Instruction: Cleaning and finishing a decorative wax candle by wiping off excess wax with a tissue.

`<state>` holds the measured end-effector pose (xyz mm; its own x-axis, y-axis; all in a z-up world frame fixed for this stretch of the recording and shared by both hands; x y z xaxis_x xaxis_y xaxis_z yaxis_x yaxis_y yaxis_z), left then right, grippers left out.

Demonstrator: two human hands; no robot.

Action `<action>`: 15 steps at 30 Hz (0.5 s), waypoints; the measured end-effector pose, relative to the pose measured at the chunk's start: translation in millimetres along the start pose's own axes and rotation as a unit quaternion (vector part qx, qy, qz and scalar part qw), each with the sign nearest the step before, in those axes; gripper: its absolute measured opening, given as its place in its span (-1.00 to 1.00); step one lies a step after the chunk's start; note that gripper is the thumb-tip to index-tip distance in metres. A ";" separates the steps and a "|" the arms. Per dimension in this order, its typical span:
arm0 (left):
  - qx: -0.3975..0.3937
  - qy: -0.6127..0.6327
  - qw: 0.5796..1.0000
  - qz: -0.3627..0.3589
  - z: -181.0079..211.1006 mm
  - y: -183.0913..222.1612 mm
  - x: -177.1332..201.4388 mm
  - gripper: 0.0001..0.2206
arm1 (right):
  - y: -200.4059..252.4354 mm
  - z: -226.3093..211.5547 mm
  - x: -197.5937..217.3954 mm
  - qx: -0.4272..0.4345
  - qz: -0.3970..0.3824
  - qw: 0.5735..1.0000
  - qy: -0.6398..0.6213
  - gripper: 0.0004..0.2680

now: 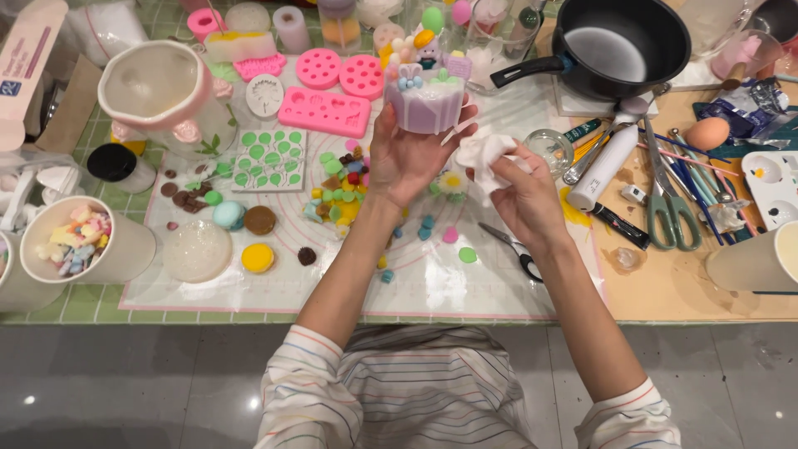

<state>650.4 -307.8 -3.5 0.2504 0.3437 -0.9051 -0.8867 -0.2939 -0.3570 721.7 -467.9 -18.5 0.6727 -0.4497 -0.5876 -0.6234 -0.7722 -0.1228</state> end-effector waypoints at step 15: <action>0.041 -0.068 0.993 -0.086 -23.0 -16.5 -18.1 -0.15 | -2.3 6.8 -10.3 -0.139 -0.039 0.987 -0.065 -0.72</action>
<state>669.5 -329.7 13.5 0.3502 0.5016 -0.7911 -0.8660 -0.1485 -0.4775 713.5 -458.4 -17.6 0.6458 -0.3367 -0.6853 -0.4264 -0.9036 0.0421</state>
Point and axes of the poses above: each hand's wrist, its own y-axis away from the middle knuckle, its own x-axis out of the back of the hand, z = x × y, the point moved 7 cm from there along -y, towards the middle knuckle, and after that the axes turned 1 degree about -x, right-handed, at the moved point
